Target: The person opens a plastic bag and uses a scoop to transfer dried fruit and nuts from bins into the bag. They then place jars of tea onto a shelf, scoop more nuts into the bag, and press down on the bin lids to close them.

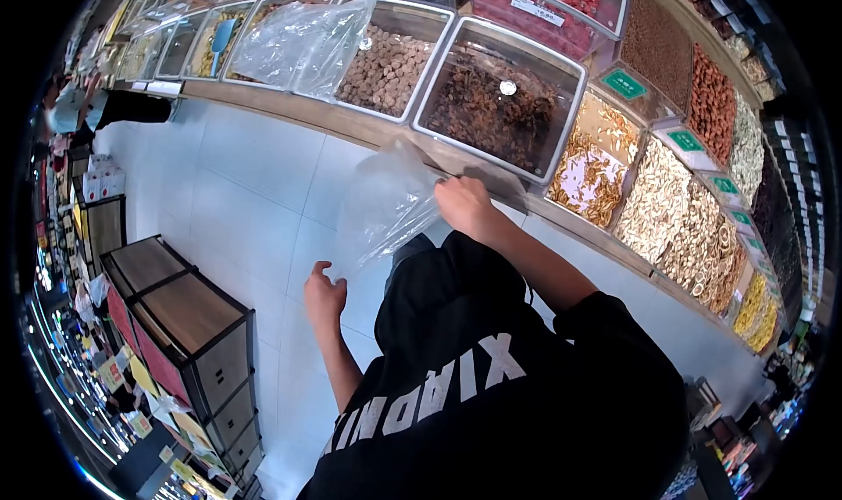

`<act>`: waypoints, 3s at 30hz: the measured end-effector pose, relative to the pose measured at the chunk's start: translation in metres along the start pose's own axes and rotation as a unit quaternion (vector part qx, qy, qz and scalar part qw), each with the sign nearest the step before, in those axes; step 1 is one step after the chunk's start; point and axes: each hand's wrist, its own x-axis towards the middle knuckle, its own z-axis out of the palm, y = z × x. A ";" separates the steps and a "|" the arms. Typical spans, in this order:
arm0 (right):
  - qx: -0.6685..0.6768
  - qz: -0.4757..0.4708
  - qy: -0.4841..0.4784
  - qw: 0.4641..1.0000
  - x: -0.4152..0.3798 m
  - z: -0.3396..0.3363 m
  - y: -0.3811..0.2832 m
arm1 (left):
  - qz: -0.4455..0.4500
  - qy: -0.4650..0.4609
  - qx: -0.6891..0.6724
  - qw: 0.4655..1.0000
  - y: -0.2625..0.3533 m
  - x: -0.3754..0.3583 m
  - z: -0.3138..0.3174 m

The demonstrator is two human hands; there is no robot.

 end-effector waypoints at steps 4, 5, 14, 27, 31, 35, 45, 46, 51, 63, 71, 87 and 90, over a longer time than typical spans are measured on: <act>0.010 -0.049 0.147 0.988 0.012 0.012 -0.029 | 0.177 -0.038 0.029 0.983 -0.003 0.046 0.009; 0.008 -0.045 0.152 0.987 0.019 0.015 -0.038 | 0.229 -0.049 0.020 0.972 -0.012 0.062 0.016; 0.136 0.078 0.077 0.985 0.084 0.005 -0.106 | 0.101 0.103 -0.068 0.987 -0.110 0.192 -0.051; 0.527 0.220 0.365 0.735 0.242 -0.018 -0.090 | 0.063 0.135 -0.182 0.972 -0.149 0.298 -0.129; 0.678 0.232 0.311 0.624 0.299 -0.057 -0.091 | 0.020 0.158 -0.202 0.966 -0.136 0.314 -0.137; 0.711 0.173 0.285 0.619 0.348 -0.049 -0.082 | -0.009 0.236 -0.238 0.942 -0.151 0.346 -0.147; 0.568 0.178 0.384 0.706 0.303 -0.083 -0.055 | -0.035 0.394 -0.441 0.806 -0.145 0.416 -0.310; 0.602 0.152 0.401 0.673 0.288 -0.082 -0.035 | -0.025 0.391 -0.439 0.808 -0.143 0.425 -0.321; 0.469 0.378 0.419 0.680 0.214 -0.094 0.027 | 0.052 0.333 -0.432 0.836 -0.129 0.491 -0.352; -0.137 0.663 0.340 0.653 0.230 -0.127 -0.018 | 0.203 0.324 -0.447 0.809 -0.068 0.633 -0.450; 0.236 0.360 0.429 0.794 0.461 -0.151 -0.208 | 0.302 0.408 -0.527 0.682 -0.013 0.672 -0.494; 0.143 0.300 0.191 0.923 0.573 -0.152 -0.217 | 0.320 -0.021 -0.205 0.925 -0.003 0.738 -0.250; 0.135 0.293 0.167 0.932 0.571 -0.161 -0.219 | 0.342 -0.014 -0.187 0.921 -0.011 0.741 -0.237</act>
